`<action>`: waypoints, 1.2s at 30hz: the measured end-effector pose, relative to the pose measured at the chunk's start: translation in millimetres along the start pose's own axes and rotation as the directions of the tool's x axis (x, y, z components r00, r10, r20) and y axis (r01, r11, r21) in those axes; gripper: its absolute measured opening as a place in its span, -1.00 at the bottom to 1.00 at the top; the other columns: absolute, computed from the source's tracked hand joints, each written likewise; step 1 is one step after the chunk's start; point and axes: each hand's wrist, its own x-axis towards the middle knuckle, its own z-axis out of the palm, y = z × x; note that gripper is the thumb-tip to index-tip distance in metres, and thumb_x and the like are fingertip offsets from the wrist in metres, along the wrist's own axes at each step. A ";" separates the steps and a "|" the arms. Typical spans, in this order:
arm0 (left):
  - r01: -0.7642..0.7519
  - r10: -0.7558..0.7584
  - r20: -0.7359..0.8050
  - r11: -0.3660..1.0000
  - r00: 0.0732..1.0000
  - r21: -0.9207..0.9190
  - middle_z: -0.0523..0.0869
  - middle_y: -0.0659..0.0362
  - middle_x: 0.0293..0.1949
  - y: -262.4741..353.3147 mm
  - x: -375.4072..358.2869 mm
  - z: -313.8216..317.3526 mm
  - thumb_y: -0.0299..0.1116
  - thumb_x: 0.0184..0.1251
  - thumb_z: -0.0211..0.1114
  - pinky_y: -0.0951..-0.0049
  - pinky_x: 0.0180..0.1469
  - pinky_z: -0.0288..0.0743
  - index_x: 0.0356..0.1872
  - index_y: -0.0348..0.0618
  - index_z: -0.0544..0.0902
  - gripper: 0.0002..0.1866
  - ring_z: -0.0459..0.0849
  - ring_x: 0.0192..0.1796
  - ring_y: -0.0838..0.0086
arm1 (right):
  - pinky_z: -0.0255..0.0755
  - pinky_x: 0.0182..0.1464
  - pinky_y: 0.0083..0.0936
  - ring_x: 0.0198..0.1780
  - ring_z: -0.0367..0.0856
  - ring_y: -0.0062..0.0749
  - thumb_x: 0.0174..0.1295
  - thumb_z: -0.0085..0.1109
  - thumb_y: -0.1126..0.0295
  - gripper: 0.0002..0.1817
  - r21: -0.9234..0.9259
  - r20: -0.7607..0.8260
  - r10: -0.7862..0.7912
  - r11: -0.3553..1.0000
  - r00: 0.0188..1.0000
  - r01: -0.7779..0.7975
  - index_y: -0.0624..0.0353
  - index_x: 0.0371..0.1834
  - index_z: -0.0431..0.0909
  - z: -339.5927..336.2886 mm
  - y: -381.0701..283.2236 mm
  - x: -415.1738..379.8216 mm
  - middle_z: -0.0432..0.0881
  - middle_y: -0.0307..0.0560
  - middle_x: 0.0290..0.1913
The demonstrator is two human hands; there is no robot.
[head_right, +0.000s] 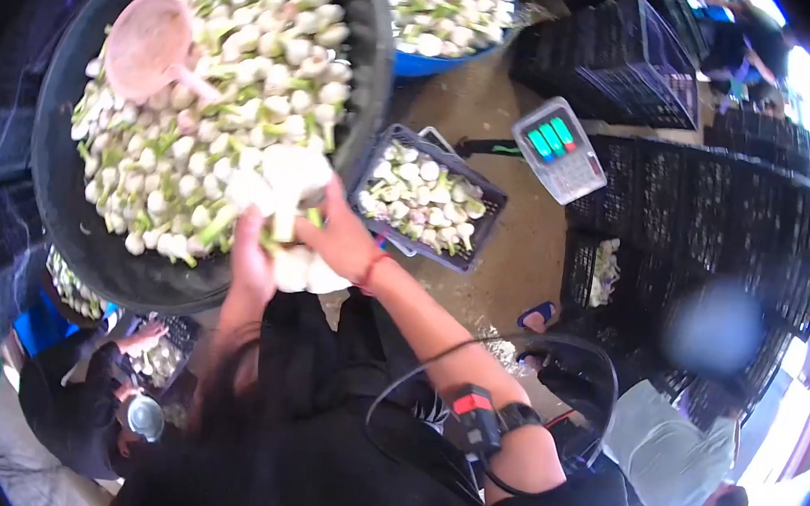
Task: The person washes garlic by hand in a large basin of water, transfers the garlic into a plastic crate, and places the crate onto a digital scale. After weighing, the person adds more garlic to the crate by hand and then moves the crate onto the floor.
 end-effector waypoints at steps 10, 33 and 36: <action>-0.159 0.089 0.133 0.624 0.987 0.765 0.28 -0.11 0.15 -119.6 5.0 73.2 -0.33 0.03 0.36 0.35 0.01 0.43 0.27 -0.23 0.08 -0.19 0.40 0.11 0.28 | 0.47 -0.13 -0.49 -0.09 0.55 -0.32 0.06 0.23 0.25 -0.20 -0.361 -0.619 -0.028 0.898 0.785 -0.252 0.21 0.33 0.01 -179.3 188.3 -43.3 0.50 0.08 -0.01; 0.115 0.431 -0.130 0.060 0.893 0.992 0.49 0.06 -0.07 85.4 138.6 -250.6 -0.31 -0.08 0.33 0.20 0.11 0.26 -0.16 -0.06 0.56 -0.63 0.40 0.06 0.17 | 0.31 -0.01 -0.04 -0.02 0.44 0.00 -0.08 0.20 0.37 -0.42 -0.973 0.218 0.069 0.085 0.973 0.212 -0.12 0.10 0.30 170.5 92.1 243.0 0.41 0.06 -0.05; 0.155 0.533 -0.076 -0.105 0.843 0.982 0.50 0.13 -0.08 102.0 160.8 -273.9 -0.36 -0.12 0.34 0.21 0.08 0.27 -0.24 -0.02 0.59 -0.69 0.42 0.04 0.20 | 0.35 -0.04 -0.07 -0.05 0.46 0.06 -0.12 0.27 0.30 -0.40 -0.955 0.139 0.283 0.292 0.949 0.053 -0.14 0.08 0.29 172.6 64.0 225.1 0.37 0.11 -0.07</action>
